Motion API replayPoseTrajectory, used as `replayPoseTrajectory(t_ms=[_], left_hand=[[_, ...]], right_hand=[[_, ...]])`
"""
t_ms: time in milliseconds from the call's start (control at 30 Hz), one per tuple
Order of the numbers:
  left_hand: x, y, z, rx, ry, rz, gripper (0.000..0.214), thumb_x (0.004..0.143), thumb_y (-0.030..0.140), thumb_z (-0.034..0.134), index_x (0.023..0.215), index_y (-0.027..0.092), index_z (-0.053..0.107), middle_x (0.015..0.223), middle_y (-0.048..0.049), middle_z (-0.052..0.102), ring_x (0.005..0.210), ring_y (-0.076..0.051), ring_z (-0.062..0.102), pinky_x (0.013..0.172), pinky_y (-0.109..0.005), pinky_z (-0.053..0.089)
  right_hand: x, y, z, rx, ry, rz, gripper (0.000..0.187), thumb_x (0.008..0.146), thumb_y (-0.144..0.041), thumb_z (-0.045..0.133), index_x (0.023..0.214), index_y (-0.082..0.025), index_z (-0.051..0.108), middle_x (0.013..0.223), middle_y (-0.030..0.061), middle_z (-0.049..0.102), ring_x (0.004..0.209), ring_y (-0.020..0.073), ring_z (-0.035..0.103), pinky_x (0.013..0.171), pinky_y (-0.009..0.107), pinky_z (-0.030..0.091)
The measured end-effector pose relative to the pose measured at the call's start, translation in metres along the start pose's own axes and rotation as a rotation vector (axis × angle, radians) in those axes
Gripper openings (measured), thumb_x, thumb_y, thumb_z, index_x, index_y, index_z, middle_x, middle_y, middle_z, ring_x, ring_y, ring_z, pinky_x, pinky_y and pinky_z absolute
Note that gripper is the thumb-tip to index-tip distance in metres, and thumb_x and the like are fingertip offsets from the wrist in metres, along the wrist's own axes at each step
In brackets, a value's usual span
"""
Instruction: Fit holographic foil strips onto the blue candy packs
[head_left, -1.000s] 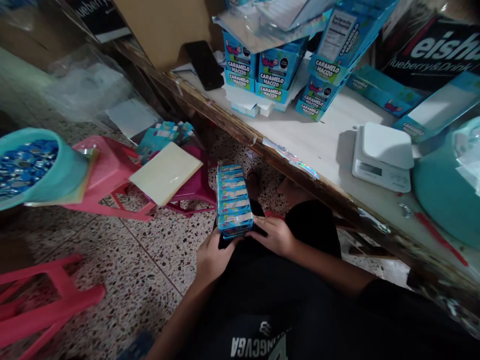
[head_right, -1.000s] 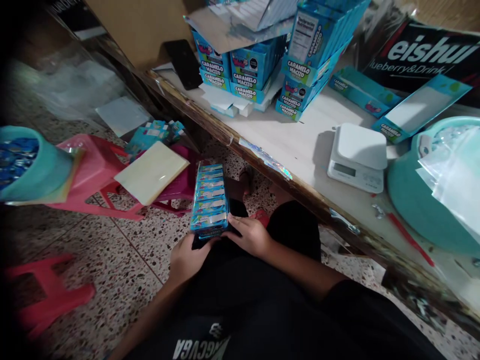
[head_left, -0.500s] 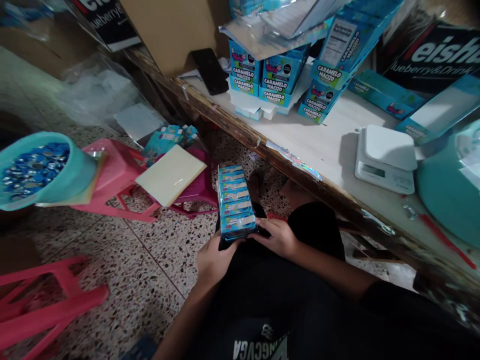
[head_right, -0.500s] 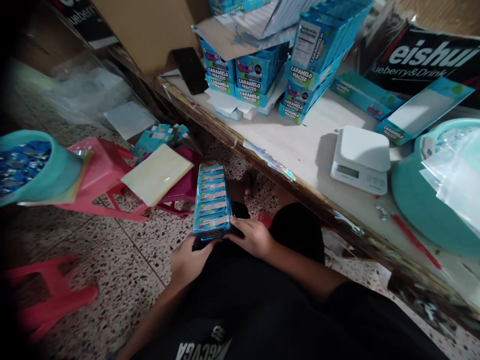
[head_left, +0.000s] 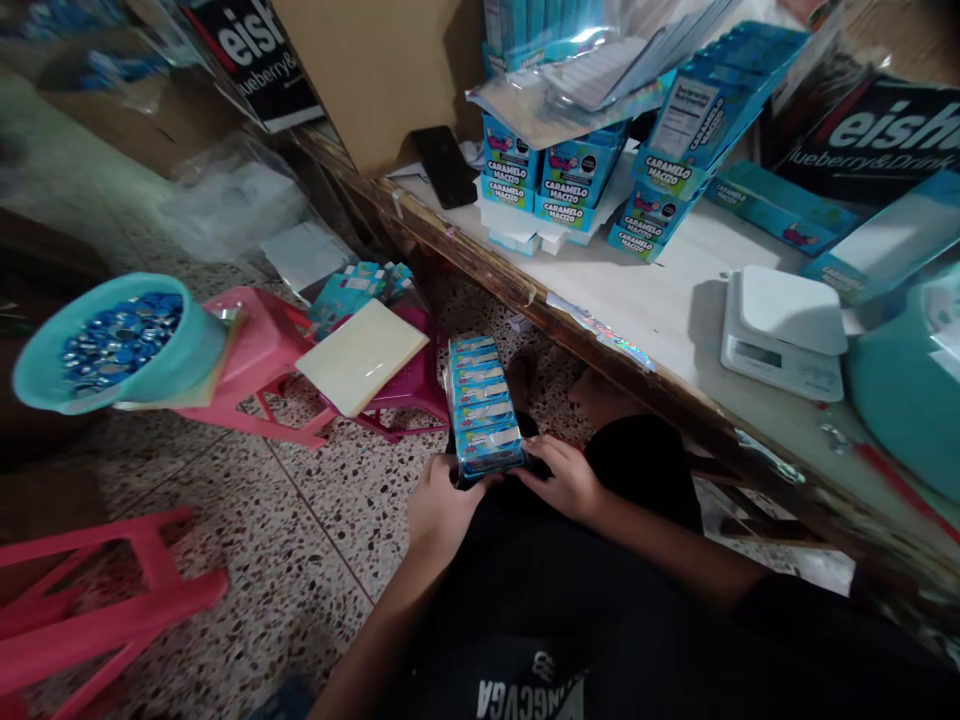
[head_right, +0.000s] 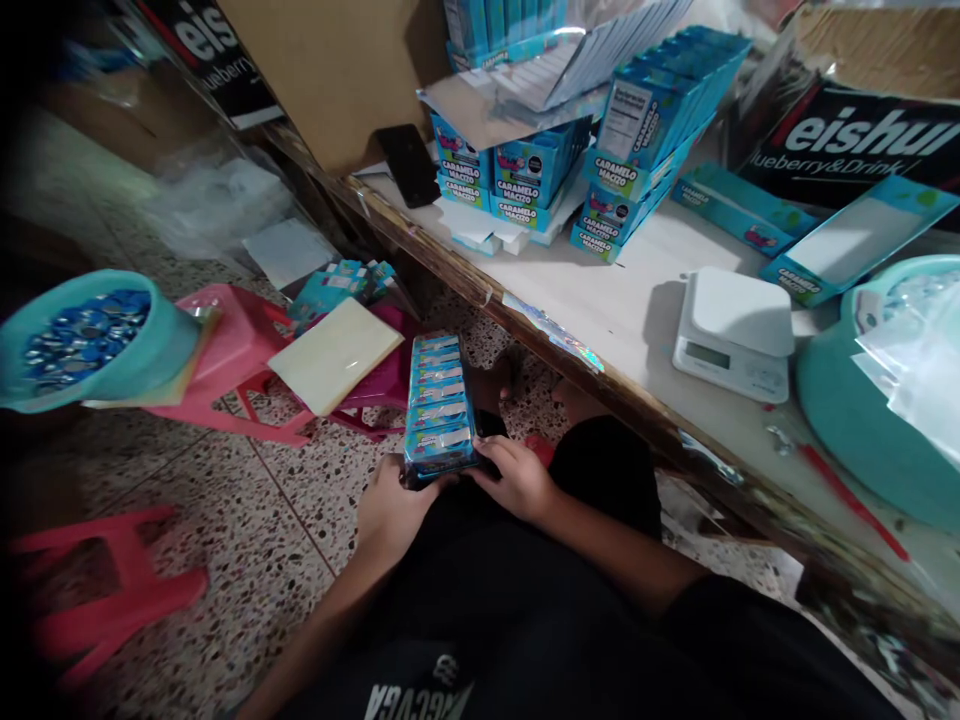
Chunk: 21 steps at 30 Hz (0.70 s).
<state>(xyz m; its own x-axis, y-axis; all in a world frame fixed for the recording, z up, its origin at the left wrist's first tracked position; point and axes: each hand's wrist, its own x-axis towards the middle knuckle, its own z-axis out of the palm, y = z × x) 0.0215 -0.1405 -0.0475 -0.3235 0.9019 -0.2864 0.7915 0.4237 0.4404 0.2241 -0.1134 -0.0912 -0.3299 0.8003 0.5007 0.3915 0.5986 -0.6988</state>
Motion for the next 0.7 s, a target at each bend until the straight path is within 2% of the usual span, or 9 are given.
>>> replayPoseTrajectory(t_ms=[67, 133, 233, 300, 433, 533, 700], left_hand=[[0.003, -0.006, 0.001, 0.031, 0.006, 0.05, 0.047, 0.07, 0.057, 0.078, 0.095, 0.021, 0.059, 0.093, -0.007, 0.068, 0.088, -0.032, 0.069, 0.072, -0.038, 0.051], [0.005, -0.014, 0.001, 0.034, 0.061, 0.171, 0.048, 0.07, 0.058, 0.079, 0.093, 0.02, 0.059, 0.088, -0.006, 0.068, 0.082, -0.03, 0.069, 0.066, -0.036, 0.051], [0.007, -0.024, 0.002, -0.067, 0.271, 0.476, 0.038, 0.08, 0.051, 0.073, 0.095, 0.019, 0.06, 0.084, -0.0042, 0.068, 0.074, -0.024, 0.069, 0.061, -0.032, 0.051], [0.006, -0.028, 0.001, -0.146, 0.403, 0.621, 0.024, 0.088, 0.04, 0.067, 0.095, 0.019, 0.06, 0.087, -0.0044, 0.068, 0.076, -0.02, 0.069, 0.064, -0.029, 0.053], [0.006, -0.033, 0.001, -0.227, 0.524, 0.767, 0.007, 0.089, 0.021, 0.065, 0.087, 0.019, 0.058, 0.083, -0.0026, 0.067, 0.08, -0.016, 0.068, 0.075, -0.027, 0.055], [0.007, -0.039, 0.0, -0.244, 0.562, 0.883, 0.009, 0.086, 0.012, 0.066, 0.087, 0.019, 0.06, 0.083, -0.002, 0.068, 0.078, -0.015, 0.067, 0.077, -0.028, 0.056], [0.011, -0.047, -0.006, -0.219, 0.635, 0.976, 0.018, 0.078, 0.006, 0.071, 0.087, 0.019, 0.062, 0.082, -0.0029, 0.067, 0.077, -0.016, 0.065, 0.075, -0.03, 0.056]], right_hand=[[0.002, -0.002, -0.001, 0.008, 0.004, -0.003, 0.026, 0.092, -0.027, 0.067, 0.117, -0.02, 0.064, 0.101, 0.0119, 0.071, 0.094, 0.0239, 0.071, 0.082, 0.034, 0.062], [0.003, -0.003, -0.002, 0.015, 0.008, -0.006, 0.025, 0.092, -0.027, 0.068, 0.116, -0.021, 0.065, 0.1, 0.0111, 0.071, 0.093, 0.0233, 0.071, 0.08, 0.033, 0.062], [0.005, -0.004, -0.003, 0.024, 0.022, -0.009, 0.022, 0.093, -0.026, 0.066, 0.114, -0.021, 0.066, 0.099, 0.0103, 0.071, 0.092, 0.0222, 0.071, 0.079, 0.032, 0.062], [0.005, -0.005, -0.004, 0.031, 0.036, -0.013, 0.017, 0.094, -0.023, 0.063, 0.111, -0.021, 0.067, 0.098, 0.0101, 0.072, 0.091, 0.0212, 0.071, 0.079, 0.031, 0.062], [0.008, -0.008, -0.006, 0.055, 0.052, -0.014, 0.012, 0.096, -0.019, 0.058, 0.103, -0.021, 0.068, 0.094, 0.0088, 0.073, 0.087, 0.019, 0.072, 0.076, 0.029, 0.062], [0.01, -0.009, -0.009, 0.073, 0.076, 0.003, 0.012, 0.096, -0.016, 0.056, 0.098, -0.021, 0.067, 0.091, 0.0082, 0.072, 0.085, 0.0183, 0.071, 0.074, 0.028, 0.061], [0.01, -0.008, -0.012, 0.097, 0.122, 0.008, 0.013, 0.094, -0.011, 0.057, 0.098, -0.02, 0.066, 0.092, 0.0089, 0.072, 0.086, 0.0185, 0.071, 0.076, 0.029, 0.06]])
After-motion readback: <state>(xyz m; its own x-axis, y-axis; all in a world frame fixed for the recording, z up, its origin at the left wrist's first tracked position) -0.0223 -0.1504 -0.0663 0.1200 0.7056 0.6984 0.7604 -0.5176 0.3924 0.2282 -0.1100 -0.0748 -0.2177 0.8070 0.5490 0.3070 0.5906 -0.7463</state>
